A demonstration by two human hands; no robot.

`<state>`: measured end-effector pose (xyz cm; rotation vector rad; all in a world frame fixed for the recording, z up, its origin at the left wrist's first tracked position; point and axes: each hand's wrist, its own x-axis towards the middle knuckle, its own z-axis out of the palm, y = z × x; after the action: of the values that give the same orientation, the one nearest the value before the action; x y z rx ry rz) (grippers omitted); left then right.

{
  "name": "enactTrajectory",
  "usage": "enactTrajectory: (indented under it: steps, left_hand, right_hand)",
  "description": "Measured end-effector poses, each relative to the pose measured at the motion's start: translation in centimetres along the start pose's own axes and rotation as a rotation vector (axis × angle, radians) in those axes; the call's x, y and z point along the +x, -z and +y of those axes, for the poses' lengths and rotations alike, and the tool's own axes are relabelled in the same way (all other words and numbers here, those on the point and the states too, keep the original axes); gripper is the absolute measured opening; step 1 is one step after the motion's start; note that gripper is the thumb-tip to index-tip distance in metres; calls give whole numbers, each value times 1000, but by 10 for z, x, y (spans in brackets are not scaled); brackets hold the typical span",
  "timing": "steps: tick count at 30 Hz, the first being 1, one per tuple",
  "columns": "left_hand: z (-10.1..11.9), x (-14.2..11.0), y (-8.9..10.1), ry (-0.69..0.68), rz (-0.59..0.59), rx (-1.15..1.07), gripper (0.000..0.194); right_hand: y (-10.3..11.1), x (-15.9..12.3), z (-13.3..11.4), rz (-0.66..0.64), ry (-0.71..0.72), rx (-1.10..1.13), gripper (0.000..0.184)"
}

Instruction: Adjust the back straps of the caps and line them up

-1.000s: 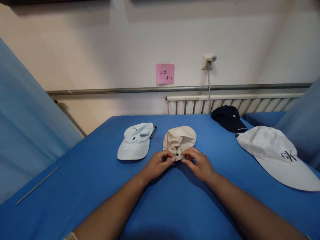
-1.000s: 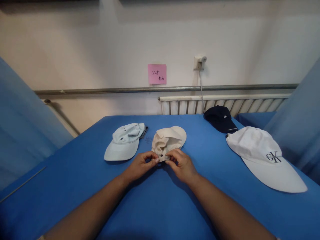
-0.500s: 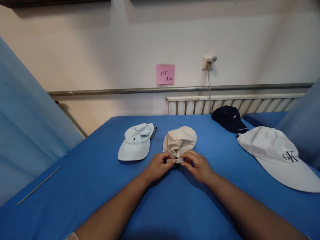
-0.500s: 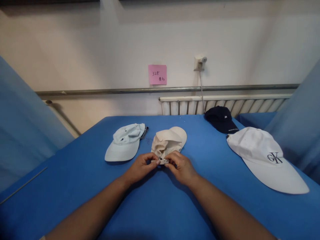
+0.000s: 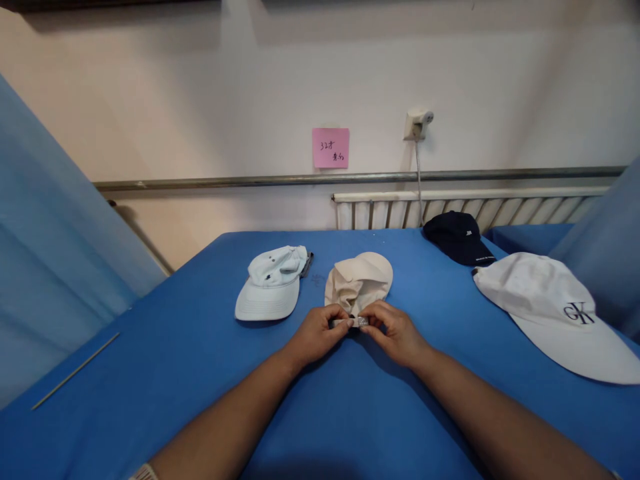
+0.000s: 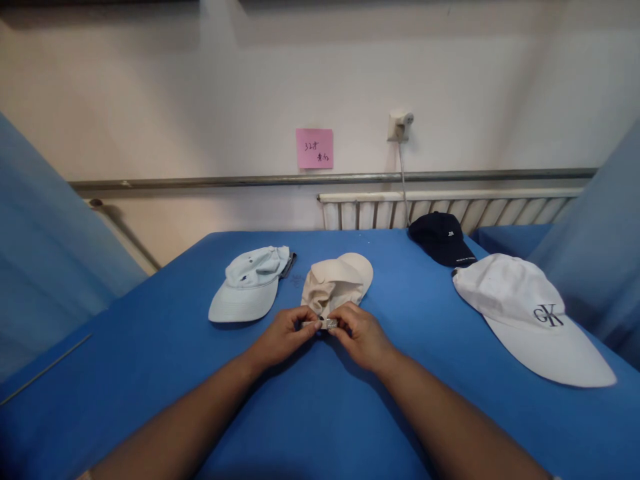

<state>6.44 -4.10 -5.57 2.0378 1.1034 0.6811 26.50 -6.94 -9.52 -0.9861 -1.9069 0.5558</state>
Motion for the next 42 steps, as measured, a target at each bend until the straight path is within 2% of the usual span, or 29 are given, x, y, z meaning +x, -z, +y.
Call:
enactTrajectory:
  steps: [14, 22, 26, 32, 35, 42]
  left_hand:
    - [-1, 0, -3, 5, 11, 38, 24]
    - [-4, -1, -5, -23, -30, 32, 24]
    - [-1, -1, -2, -46, -31, 38, 25]
    - [3, 0, 11, -96, 35, 111, 13]
    - [0, 1, 15, -94, 23, 131, 14]
    - [-1, -1, 12, -118, -2, 104, 14]
  right_hand:
    - [0, 0, -1, -47, -20, -21, 14]
    - [-2, 0, -1, -81, -31, -28, 12]
    - [-2, 0, -1, -45, -22, -38, 12]
    - [1, 0, -1, -1, -14, -48, 14]
    - [2, 0, 0, 5, -13, -41, 15]
    - [-1, 0, 2, -31, -27, -40, 13]
